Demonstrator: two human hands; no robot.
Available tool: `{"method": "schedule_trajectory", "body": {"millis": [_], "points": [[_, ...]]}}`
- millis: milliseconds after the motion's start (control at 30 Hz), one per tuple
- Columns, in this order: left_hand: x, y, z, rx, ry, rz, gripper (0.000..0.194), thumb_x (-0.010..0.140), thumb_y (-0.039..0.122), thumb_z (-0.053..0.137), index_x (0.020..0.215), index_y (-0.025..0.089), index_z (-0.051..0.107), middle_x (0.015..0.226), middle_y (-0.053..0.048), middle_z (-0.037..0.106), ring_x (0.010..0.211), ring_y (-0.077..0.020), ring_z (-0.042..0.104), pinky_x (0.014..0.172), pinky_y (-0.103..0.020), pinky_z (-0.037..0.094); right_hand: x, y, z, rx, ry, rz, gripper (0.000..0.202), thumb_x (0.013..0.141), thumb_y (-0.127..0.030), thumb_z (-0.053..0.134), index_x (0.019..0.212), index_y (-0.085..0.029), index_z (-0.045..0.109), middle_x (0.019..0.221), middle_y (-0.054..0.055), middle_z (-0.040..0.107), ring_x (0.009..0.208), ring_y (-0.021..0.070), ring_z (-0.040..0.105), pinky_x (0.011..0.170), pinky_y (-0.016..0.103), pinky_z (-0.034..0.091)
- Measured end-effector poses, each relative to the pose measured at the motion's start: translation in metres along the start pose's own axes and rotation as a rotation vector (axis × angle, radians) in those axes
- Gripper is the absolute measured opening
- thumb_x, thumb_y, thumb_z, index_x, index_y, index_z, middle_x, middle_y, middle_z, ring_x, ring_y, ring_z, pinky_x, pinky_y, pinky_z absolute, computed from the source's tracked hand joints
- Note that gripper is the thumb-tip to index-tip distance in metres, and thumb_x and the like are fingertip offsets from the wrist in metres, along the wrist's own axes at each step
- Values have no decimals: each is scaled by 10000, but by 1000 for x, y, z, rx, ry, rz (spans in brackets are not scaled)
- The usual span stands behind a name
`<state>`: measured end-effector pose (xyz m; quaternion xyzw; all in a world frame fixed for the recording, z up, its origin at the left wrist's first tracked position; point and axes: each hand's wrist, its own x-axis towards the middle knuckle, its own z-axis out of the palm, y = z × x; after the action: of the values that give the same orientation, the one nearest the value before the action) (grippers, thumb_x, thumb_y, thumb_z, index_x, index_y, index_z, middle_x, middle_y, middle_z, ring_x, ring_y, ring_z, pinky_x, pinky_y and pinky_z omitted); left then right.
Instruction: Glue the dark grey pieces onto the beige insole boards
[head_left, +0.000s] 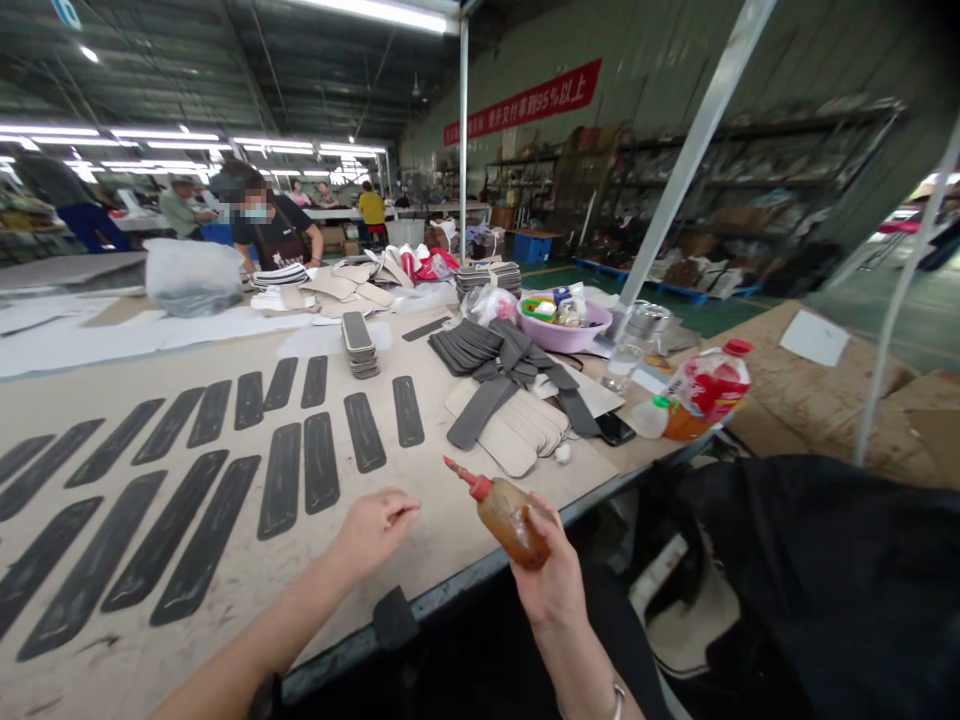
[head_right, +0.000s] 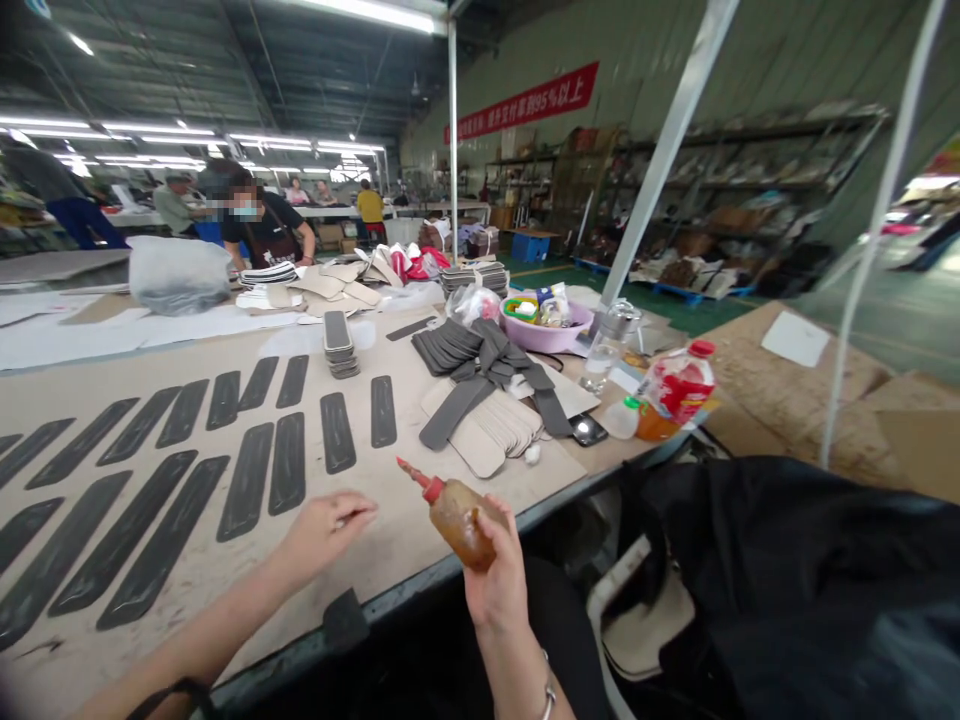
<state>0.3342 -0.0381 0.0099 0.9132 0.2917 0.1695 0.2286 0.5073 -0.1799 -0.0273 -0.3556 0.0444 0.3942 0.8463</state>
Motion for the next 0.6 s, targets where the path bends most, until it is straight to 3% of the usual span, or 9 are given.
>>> {"method": "schedule_trajectory", "body": {"millis": [133,267,400,600], "points": [[81,-14,30,99,112,-2,227,805,268,516,936,176,678,946,-63,692,818,-168,645,785,-302,517,3,-7,0,48,7,-5,363,545,-225,719,881,-228,582,841,-21,675,756,189,629,632,286,491],[133,-19,67,154,100,46,243,760,271,592,945,134,669,994,-101,667,952,-225,610,863,-356,487,6,-11,0,54,27,-4,334,563,-244,711,876,-237,594,850,-8,678,775,203,636,640,307,503],[152,-18,88,204,60,59,183,799,287,576,781,123,655,852,-65,655,853,-210,616,810,-382,495,6,-12,-2,39,29,1,318,584,-247,711,881,-246,599,861,-9,675,766,195,631,651,310,503],[160,-27,90,194,-93,13,313,885,381,467,984,116,602,1017,-30,604,921,-191,595,812,-370,494,4,-20,2,56,55,20,306,551,-215,689,838,-227,584,820,-22,653,753,180,614,654,296,487]]}}
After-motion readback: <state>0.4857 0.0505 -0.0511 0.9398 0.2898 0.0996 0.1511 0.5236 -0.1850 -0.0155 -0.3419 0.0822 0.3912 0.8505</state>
